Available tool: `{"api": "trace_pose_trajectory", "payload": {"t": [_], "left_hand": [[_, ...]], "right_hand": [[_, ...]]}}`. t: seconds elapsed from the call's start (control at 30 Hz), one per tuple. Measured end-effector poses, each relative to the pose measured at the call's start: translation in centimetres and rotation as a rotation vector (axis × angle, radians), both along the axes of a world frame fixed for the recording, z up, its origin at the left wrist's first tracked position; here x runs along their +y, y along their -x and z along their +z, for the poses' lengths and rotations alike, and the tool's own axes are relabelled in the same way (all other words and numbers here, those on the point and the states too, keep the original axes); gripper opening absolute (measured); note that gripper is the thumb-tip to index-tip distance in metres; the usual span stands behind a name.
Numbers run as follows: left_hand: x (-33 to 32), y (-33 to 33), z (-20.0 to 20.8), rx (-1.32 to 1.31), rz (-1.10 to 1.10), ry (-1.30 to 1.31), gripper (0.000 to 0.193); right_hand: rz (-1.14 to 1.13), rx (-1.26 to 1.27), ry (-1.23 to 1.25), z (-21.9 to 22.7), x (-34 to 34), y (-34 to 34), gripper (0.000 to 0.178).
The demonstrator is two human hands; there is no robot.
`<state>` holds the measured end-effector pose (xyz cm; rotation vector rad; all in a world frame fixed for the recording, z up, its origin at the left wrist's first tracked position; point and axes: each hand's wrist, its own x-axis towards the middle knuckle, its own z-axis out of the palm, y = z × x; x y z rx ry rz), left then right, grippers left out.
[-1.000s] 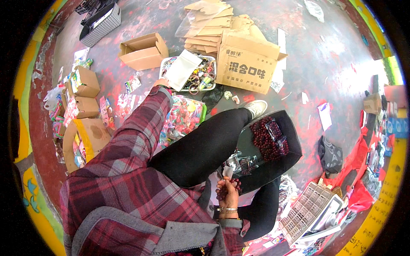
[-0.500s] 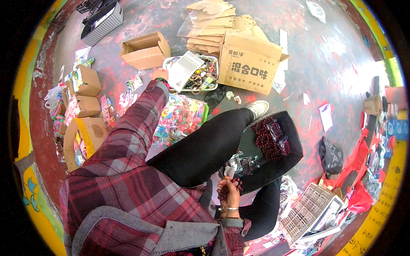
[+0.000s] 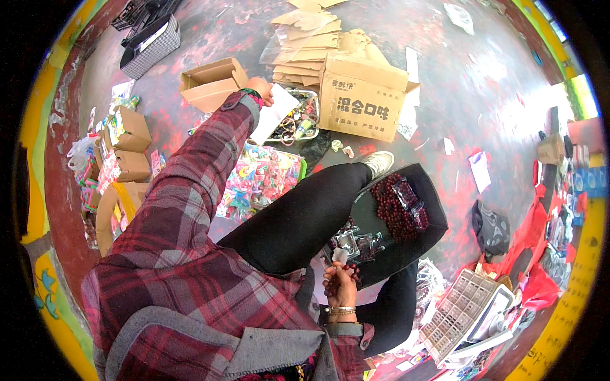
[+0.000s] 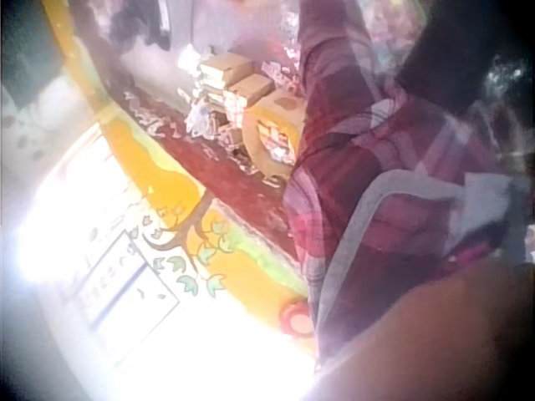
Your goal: The person sits on the floor and repeatedly picks up red beaded bracelets from a black container. They place each bracelet into a small clear plastic bag, seal it, and set it aside. The process is repeated for multiple bracelets.
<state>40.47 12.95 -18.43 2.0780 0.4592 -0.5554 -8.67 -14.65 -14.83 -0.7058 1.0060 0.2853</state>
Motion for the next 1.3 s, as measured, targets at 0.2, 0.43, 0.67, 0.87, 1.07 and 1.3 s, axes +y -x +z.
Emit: {"api": "trace_pose_trajectory", "payload": {"t": [0.2, 0.43, 0.67, 0.87, 1.07, 1.3], "left_hand": [[1.3, 2.8, 0.9, -0.359, -1.014, -1.007, 0.032], [11.7, 3.1, -12.9, -0.008, -0.045, -0.433, 0.032], [14.4, 6.6, -19.3, -0.314, 0.042, -0.346, 0.022], [11.7, 7.3, -16.2, -0.294, -0.136, -0.736, 0.026], [9.0, 8.1, -10.1, -0.591, -0.119, -0.898, 0.03], [13.3, 6.5, -17.7, 0.061, -0.572, -1.036, 0.031]], "right_hand": [[-0.021, -0.032, 0.004, -0.6, -0.2, 0.5, 0.017], [0.068, -0.033, 0.003, -1.2, -0.3, 0.4, 0.02], [0.072, -0.025, -0.014, -1.4, -0.4, 0.4, 0.021], [0.063, 0.01, 0.022, -1.0, -0.3, 0.4, 0.02], [0.039, 0.024, 0.022, -0.9, -0.3, 0.2, 0.018], [0.079, -0.018, 0.009, -0.7, -0.1, 0.2, 0.022]]}}
